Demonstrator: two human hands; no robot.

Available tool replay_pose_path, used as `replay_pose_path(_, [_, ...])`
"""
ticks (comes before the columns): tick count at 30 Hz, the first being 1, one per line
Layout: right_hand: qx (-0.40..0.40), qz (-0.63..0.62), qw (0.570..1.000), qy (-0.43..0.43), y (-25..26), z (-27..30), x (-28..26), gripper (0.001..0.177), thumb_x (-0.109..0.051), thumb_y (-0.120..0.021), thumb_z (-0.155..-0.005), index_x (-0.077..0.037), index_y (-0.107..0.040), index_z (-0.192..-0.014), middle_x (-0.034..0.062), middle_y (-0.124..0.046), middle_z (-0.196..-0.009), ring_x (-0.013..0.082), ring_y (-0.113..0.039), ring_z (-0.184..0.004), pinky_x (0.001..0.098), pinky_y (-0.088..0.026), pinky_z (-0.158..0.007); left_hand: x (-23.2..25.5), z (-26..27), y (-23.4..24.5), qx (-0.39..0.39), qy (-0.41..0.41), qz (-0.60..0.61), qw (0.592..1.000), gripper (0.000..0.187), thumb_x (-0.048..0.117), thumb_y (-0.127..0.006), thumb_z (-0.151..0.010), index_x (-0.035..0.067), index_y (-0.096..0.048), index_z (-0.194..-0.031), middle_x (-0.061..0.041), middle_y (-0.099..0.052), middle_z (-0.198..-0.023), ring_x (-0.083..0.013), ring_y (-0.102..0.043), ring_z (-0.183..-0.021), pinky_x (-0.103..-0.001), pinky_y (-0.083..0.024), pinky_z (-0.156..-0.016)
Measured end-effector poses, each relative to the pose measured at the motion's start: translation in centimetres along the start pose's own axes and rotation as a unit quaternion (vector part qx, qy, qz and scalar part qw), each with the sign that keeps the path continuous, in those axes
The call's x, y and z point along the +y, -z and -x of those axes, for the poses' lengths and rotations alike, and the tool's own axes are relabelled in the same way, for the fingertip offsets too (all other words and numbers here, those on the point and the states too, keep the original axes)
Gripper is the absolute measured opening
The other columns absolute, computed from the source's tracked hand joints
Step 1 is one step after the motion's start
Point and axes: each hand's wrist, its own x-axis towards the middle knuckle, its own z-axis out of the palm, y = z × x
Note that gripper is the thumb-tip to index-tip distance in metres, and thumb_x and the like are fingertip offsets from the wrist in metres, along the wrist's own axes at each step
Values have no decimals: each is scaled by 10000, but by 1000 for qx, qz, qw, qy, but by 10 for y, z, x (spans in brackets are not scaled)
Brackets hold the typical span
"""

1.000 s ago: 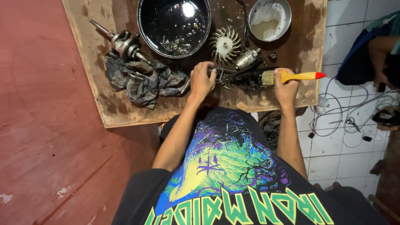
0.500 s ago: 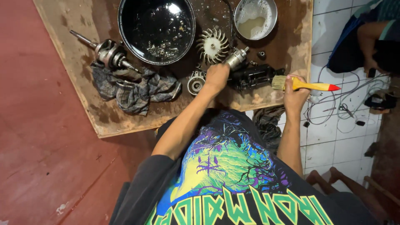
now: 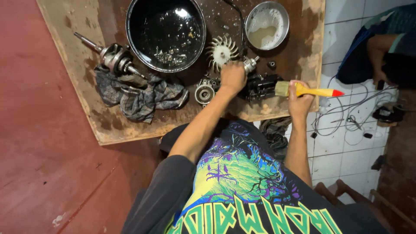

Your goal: The person cleans a small cylindrical metal part and a white plastic impeller using a brush and a liquid from a bowl. They scrub the parts thoroughly and then wipe them with a dark cloth. The person works at a wooden table with various tools and a bucket of dark liquid nearby.

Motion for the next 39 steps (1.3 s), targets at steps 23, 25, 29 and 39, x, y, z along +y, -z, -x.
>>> replay_pose_path(23, [-25,-21,999,-43,-21,12,-4,145,-169,-702,-1039,-27,-693,-1066,-20,-620,-817,55,-556,-697,226,-447,-614,-37,7,60,89,128,20,988,935,359,-918,-632,154,-417,-1393,-234,-504,-1424,-424,-596,-1162,-534,-533,-862])
replay_pose_path(25, [-22,-17,999,-35,-21,14,-3,153,-177,-703,-1047,-26,-694,-1072,-18,-622,-825,54,-558,-707,225,-451,-620,-39,0,61,18,141,50,989,1104,388,-952,-618,176,-302,-1486,-280,-438,-1453,-465,-587,-1129,-533,-534,-851])
replay_pose_path(29, [-5,-41,998,-41,-18,13,-4,178,-196,-657,-1071,-32,-663,-1138,14,-655,-881,74,-579,-678,233,-471,-575,-46,-20,51,-62,188,75,977,1294,371,-975,-591,191,-169,-1588,-271,-486,-1446,-412,-649,-1113,-474,-560,-918])
replay_pose_path(39, [-39,-33,996,67,-72,-95,-31,270,-184,-692,-1079,-26,-653,-1295,115,-683,-974,163,-630,-765,291,-514,-655,-40,3,77,-30,235,162,958,1259,444,-976,-585,36,-238,-1521,-268,-595,-1217,-411,-627,-1072,-503,-539,-909])
